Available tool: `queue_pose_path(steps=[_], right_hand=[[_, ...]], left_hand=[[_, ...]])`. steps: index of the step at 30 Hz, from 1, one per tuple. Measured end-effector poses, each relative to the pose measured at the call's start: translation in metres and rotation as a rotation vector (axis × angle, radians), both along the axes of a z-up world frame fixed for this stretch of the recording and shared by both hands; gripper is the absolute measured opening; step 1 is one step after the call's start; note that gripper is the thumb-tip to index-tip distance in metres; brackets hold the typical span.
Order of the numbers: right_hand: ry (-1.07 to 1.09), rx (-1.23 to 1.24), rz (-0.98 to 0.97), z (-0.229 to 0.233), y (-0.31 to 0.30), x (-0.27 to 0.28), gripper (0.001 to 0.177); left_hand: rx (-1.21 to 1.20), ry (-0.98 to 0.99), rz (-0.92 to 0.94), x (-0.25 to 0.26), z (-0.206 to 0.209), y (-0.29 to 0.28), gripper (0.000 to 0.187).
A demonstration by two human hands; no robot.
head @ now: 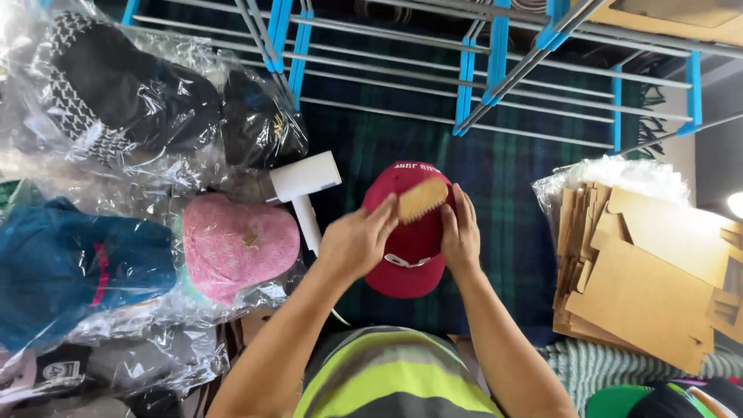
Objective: The person assembles a cardboard box by hand, places a baseball cap inside, closes the box, and then brushes another baseball cap with a handheld brush.
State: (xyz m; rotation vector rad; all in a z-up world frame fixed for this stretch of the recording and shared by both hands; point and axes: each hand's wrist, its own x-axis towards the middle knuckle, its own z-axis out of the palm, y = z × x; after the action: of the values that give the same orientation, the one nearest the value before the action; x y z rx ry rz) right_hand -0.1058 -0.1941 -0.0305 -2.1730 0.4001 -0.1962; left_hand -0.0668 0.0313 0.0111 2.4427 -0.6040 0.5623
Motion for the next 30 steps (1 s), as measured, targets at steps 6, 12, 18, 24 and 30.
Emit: queue_pose_path(steps=[6, 12, 18, 24, 30], right_hand=[[0.103, 0.022, -0.019, 0.012, -0.004, 0.005, 0.063], [0.039, 0.040, -0.072, 0.020, 0.004, 0.007, 0.055], [0.153, 0.179, -0.208, 0.027, 0.009, 0.007, 0.052], [0.132, 0.222, -0.258, 0.032, 0.011, 0.013, 0.055], [0.169, 0.239, -0.275, 0.029, 0.008, 0.008, 0.055]], left_hand=[[0.108, 0.844, -0.028, 0.082, 0.037, 0.003, 0.045], [0.280, 0.728, 0.106, 0.080, 0.056, -0.007, 0.049], [0.374, 0.515, -0.242, 0.106, 0.046, -0.034, 0.032], [0.478, 0.721, -0.276, 0.145, 0.097, -0.083, 0.037], [0.648, 0.967, -0.321, 0.213, -0.031, -0.127, 0.037]])
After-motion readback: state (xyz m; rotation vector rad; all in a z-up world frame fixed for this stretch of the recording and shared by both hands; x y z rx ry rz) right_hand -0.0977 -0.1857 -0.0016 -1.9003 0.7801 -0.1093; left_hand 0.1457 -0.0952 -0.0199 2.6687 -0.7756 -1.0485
